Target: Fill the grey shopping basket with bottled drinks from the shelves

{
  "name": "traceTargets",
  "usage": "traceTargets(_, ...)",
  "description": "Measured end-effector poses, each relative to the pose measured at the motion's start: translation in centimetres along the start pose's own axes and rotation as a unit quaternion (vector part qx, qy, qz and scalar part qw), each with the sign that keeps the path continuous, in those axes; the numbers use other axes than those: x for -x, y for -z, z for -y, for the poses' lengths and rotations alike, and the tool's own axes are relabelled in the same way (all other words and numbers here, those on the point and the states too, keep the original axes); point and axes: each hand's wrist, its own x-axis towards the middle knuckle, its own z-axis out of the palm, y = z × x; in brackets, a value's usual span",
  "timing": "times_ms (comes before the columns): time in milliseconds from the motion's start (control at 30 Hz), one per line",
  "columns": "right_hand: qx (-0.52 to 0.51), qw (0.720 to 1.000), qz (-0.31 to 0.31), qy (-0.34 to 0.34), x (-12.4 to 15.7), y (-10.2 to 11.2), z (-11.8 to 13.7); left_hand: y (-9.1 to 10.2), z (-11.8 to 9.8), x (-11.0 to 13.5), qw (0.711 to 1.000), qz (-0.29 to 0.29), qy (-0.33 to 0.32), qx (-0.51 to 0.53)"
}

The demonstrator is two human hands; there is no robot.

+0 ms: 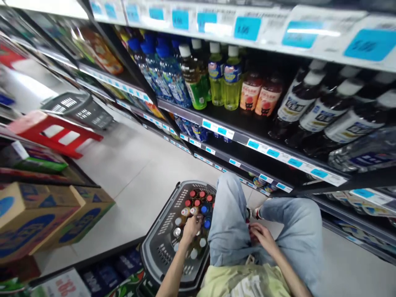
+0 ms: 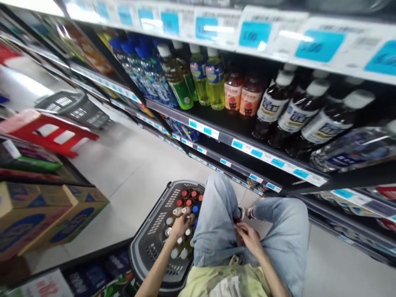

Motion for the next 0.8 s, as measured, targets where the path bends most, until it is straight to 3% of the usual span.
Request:
traceTargets(100,0.004,1.000,0.021,0.008,-0.2,0.0,-0.4,6.5,-2.8,-1.0,0.985,-0.111,-0.091,0.092)
traceTargets(233,0.050,0.997,0.024,0.047,-0.6,-0.4,-1.0,17.9,-8.8,-1.3,0.932,-0.245,-0.214,0.160)
traceTargets(367,0.125,0.989,0.014,0.076,-0.9,-0.8,-2.0,29.3,-16.6,0.3,0.870,-0.356,-0.319,0.121)
traceTargets(467,0.180,0.979,0.024,0.093,-0.6,-0.9,-2.1,35.5,-22.5,2.6,0.815,-0.420,-0.396,0.061)
traceTargets(600,0.218,0.967,0.069,0.111,-0.1,-0.6,-1.3,39.5,-29.3,5.5,0.754,-0.477,-0.449,-0.045)
traceTargets(800,0.252,0.960,0.062,0.103,-0.1,-0.4,-0.7,41.0,-36.0,7.6,0.748,-0.469,-0.433,-0.183)
